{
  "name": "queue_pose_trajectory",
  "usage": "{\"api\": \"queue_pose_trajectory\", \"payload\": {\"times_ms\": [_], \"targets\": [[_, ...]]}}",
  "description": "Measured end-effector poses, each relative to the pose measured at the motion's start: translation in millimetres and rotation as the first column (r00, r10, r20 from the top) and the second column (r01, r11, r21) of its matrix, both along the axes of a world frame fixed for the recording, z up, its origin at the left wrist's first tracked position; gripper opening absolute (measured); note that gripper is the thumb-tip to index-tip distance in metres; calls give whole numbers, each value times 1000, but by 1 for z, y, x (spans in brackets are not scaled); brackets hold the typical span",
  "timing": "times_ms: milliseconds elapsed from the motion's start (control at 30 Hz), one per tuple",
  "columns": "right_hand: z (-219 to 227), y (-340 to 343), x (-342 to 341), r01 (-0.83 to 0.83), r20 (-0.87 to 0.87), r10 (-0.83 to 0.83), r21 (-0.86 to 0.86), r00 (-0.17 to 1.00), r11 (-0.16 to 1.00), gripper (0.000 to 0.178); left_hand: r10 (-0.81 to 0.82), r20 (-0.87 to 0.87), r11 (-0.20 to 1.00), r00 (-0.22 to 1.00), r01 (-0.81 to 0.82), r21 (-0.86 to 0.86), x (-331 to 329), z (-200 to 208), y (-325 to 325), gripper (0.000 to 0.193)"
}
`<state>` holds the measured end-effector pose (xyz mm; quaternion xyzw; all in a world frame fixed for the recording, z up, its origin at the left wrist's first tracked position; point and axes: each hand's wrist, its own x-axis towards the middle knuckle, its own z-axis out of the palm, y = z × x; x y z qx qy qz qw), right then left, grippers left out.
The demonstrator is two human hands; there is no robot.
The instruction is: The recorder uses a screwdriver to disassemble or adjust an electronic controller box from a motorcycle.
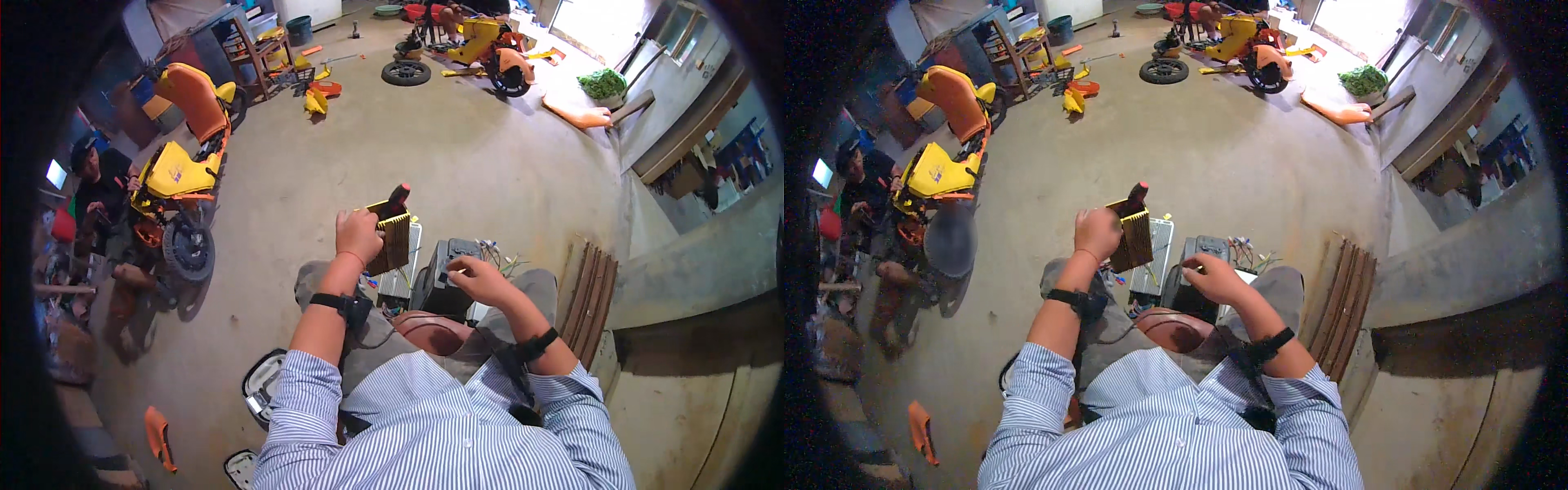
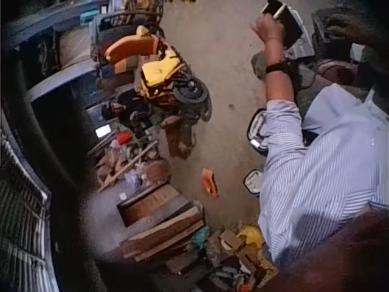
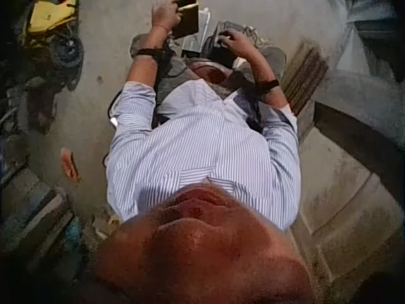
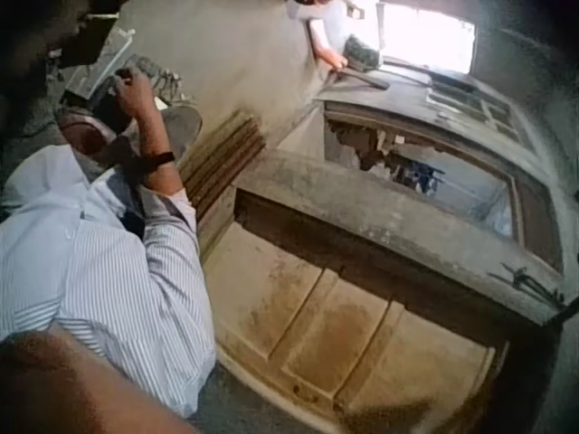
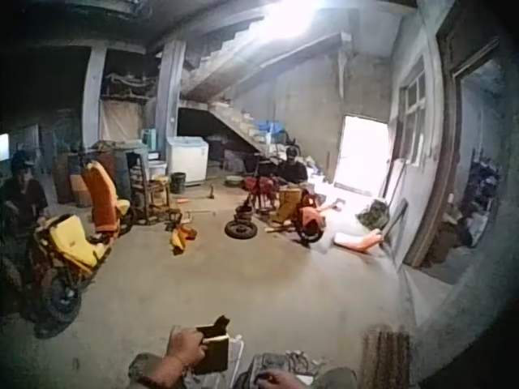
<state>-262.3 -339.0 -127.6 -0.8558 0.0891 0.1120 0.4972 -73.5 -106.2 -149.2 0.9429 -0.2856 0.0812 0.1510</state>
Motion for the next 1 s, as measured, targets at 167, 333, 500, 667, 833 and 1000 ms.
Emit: {"api": "queue_pose_trajectory", "payload": {"times_ms": [167,333,500,667,833,1000], "targets": [[-13,-20,16,-120,-74,118,-20,990,993,42,-34,-5,999,999,34,-11,-8,-24,-9,14],[-44,-26,42,67,77,-72,65,994,996,51,-76,44,996,996,77,-33,-12,-16,-13,12],[-41,0,64,-5,98,-12,165,995,986,105,-186,96,978,978,194,-75,-28,46,-1,14],[-6,31,97,-131,415,4,277,910,952,103,-329,209,925,921,359,-122,-39,142,14,19],[47,51,98,-209,437,-41,509,898,835,91,-405,319,906,857,424,12,-56,212,33,29],[99,84,90,-334,448,77,530,891,779,90,-203,371,817,906,366,-446,-75,231,70,81]]}}
